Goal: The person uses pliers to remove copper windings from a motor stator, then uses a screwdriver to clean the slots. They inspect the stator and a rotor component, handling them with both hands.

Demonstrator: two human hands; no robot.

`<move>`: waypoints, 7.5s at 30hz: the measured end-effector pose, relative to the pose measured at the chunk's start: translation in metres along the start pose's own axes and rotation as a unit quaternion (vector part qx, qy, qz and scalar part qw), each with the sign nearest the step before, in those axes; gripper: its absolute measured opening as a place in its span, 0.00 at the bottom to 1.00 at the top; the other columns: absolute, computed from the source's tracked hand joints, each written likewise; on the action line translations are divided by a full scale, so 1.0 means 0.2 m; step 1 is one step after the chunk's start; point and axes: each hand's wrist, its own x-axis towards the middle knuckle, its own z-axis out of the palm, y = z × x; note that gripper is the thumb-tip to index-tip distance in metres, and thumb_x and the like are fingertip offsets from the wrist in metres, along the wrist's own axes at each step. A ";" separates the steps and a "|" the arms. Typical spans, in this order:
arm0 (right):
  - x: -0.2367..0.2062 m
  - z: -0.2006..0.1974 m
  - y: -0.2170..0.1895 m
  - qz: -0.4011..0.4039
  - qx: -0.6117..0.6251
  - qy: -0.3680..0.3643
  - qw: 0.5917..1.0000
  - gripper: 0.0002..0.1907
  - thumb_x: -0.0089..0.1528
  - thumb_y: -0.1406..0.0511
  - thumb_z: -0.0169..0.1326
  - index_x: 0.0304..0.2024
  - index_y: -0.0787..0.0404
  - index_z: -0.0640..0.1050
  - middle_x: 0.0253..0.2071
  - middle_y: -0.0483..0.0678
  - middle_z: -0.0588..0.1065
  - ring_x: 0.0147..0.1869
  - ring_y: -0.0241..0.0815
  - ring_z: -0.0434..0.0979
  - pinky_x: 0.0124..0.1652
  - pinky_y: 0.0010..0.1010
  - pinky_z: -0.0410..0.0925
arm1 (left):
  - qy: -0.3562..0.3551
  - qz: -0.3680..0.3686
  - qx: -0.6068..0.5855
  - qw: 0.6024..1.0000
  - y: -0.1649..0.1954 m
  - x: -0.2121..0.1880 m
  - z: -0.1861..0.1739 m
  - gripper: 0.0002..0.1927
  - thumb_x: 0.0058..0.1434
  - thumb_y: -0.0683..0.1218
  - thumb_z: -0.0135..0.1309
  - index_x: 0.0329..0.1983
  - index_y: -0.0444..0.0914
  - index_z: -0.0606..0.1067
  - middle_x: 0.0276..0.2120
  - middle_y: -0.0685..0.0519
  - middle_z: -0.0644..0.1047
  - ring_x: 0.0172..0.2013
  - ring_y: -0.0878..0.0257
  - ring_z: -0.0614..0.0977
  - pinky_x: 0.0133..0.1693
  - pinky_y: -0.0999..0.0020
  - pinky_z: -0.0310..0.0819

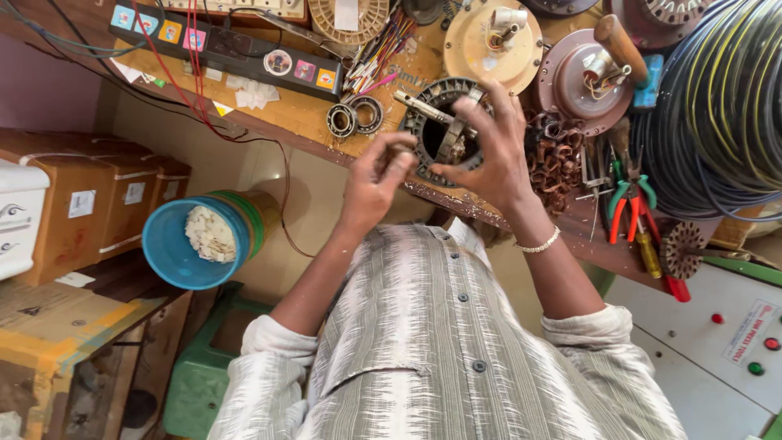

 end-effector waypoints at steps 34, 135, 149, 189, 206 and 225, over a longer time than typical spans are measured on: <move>-0.18 -0.07 -0.13 0.152 0.127 0.148 0.969 0.07 0.65 0.75 0.59 0.45 0.65 0.81 0.48 0.52 0.78 0.52 0.47 0.75 0.51 0.34 0.70 | 0.011 0.148 0.290 0.945 0.10 0.04 0.28 0.29 0.63 0.36 0.62 0.67 0.43 0.71 0.52 0.50 0.76 0.47 0.59 0.84 0.49 0.66 0.83; -0.05 0.09 -0.21 0.180 0.191 0.200 0.944 0.09 0.64 0.71 0.63 0.46 0.68 0.79 0.43 0.54 0.79 0.45 0.46 0.81 0.42 0.34 0.74 | 0.019 0.150 0.141 0.978 0.00 0.12 0.21 0.19 0.66 0.51 0.61 0.53 0.35 0.75 0.56 0.53 0.68 0.43 0.68 0.81 0.44 0.70 0.80; -0.13 0.17 -0.13 0.205 0.139 0.190 0.950 0.05 0.70 0.72 0.57 0.44 0.69 0.75 0.38 0.53 0.74 0.37 0.46 0.77 0.37 0.36 0.70 | 0.101 0.120 0.177 0.972 -0.09 0.06 0.24 0.42 0.70 0.57 0.58 0.79 0.43 0.52 0.54 0.49 0.81 0.43 0.65 0.82 0.49 0.69 0.78; -0.22 0.03 -0.12 0.250 0.146 0.211 0.934 0.08 0.56 0.74 0.58 0.38 0.67 0.77 0.34 0.54 0.75 0.37 0.48 0.78 0.39 0.35 0.72 | -0.111 0.243 0.377 0.887 -0.02 0.14 0.22 0.34 0.50 0.40 0.69 0.62 0.46 0.74 0.52 0.49 0.74 0.53 0.51 0.75 0.56 0.57 0.68; -1.86 -0.12 -0.20 0.899 0.006 0.015 0.437 0.11 0.70 0.65 0.61 0.45 0.70 0.78 0.36 0.49 0.75 0.34 0.36 0.73 0.35 0.29 0.69 | -0.005 0.160 0.374 0.914 0.19 0.15 0.17 0.19 0.65 0.40 0.54 0.60 0.36 0.73 0.50 0.43 0.77 0.52 0.45 0.78 0.54 0.54 0.70; -0.76 -0.22 -0.08 0.335 0.101 0.289 0.891 0.02 0.65 0.73 0.56 0.38 0.68 0.77 0.31 0.48 0.74 0.30 0.34 0.69 0.32 0.25 0.64 | 0.042 0.052 0.249 0.966 0.12 0.08 0.25 0.27 0.63 0.43 0.64 0.64 0.38 0.71 0.49 0.49 0.81 0.46 0.60 0.84 0.50 0.66 0.78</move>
